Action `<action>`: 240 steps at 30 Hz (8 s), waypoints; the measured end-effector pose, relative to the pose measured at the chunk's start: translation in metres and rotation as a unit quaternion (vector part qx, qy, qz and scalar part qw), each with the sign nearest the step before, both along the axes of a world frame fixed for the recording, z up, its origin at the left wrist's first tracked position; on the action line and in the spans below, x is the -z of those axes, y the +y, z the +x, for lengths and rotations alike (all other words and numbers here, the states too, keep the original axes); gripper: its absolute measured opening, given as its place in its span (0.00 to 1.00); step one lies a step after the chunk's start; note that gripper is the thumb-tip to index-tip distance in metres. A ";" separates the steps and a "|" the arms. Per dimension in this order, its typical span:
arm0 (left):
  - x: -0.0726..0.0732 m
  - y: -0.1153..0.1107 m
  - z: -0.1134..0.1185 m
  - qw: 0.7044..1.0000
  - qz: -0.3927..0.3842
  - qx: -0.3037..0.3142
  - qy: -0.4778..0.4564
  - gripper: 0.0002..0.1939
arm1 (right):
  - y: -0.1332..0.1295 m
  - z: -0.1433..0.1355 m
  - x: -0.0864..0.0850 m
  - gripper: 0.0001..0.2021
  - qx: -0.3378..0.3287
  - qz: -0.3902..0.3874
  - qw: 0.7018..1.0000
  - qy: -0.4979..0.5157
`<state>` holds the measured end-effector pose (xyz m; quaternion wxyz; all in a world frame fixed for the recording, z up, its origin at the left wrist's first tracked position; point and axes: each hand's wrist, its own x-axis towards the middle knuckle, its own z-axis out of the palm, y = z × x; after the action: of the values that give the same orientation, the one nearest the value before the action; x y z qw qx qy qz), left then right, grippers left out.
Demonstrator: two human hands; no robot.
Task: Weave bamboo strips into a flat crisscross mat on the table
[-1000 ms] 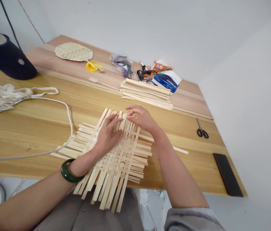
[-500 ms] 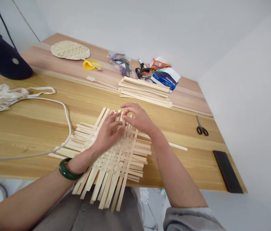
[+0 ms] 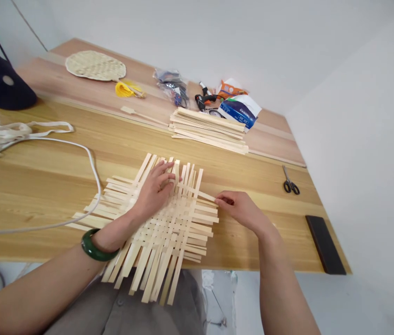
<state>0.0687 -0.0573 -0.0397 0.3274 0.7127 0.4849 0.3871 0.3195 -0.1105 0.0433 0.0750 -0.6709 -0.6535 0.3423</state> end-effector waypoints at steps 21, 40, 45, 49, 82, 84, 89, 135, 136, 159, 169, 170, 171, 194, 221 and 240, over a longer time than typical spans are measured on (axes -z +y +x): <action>-0.001 -0.001 -0.001 1.000 0.003 0.020 0.013 0.11 | -0.011 -0.001 -0.011 0.15 0.022 -0.022 0.999 0.014; 0.001 -0.001 -0.002 0.999 0.011 0.009 -0.034 0.13 | -0.013 -0.014 -0.014 0.15 0.019 0.051 0.998 -0.036; -0.001 -0.002 -0.002 0.999 0.004 0.013 -0.034 0.13 | -0.014 -0.010 -0.009 0.15 0.023 0.042 0.999 -0.008; 0.002 -0.001 -0.003 0.999 0.015 0.016 -0.040 0.14 | -0.005 0.001 0.002 0.17 0.022 0.034 0.998 0.041; 0.002 -0.005 -0.007 0.994 0.001 0.013 -0.110 0.32 | 0.028 -0.019 0.015 0.16 -0.003 0.053 0.998 0.041; 0.000 -0.004 -0.007 0.992 -0.006 -0.004 -0.130 0.32 | 0.028 -0.022 0.014 0.14 0.008 0.104 0.994 0.028; 0.000 -0.002 -0.006 0.985 -0.020 -0.032 -0.171 0.30 | 0.037 -0.051 0.011 0.13 -0.022 0.286 0.958 -0.015; 0.010 0.005 -0.010 0.988 -0.013 -0.033 -0.152 0.15 | 0.104 -0.105 0.011 0.06 -0.064 0.182 0.963 0.190; 0.009 0.005 -0.010 0.988 -0.018 -0.034 -0.152 0.13 | 0.104 -0.105 0.011 0.06 -0.059 0.185 0.961 0.196; 0.010 0.003 -0.008 0.975 -0.073 -0.037 -0.207 0.14 | -0.002 -0.004 0.009 0.20 0.042 -0.007 0.999 0.032; 0.011 0.003 -0.005 0.973 -0.085 -0.034 -0.213 0.13 | -0.004 0.000 -0.001 0.23 0.034 -0.066 0.994 0.075; 0.010 0.003 -0.005 0.973 -0.085 -0.035 -0.211 0.13 | -0.004 0.000 -0.002 0.23 0.031 -0.069 0.994 0.078; 0.010 0.003 -0.005 0.973 -0.085 -0.036 -0.210 0.13 | -0.003 0.001 -0.003 0.24 0.030 -0.073 0.994 0.081; 0.003 0.002 -0.004 0.969 -0.109 -0.030 -0.219 0.10 | -0.002 0.002 -0.009 0.26 0.060 -0.178 0.972 0.144; 0.013 0.001 -0.007 0.982 -0.031 0.001 -0.185 0.20 | 0.025 0.005 0.014 0.25 -0.004 -0.036 0.997 0.066; 0.019 0.003 -0.007 0.989 0.025 0.014 -0.144 0.21 | 0.027 0.011 0.032 0.20 0.055 0.032 0.996 0.061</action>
<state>0.0618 -0.0539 -0.0586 0.3813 0.6644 0.4129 0.4925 0.3306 -0.0835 0.0108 0.1551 -0.6808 -0.6206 0.3569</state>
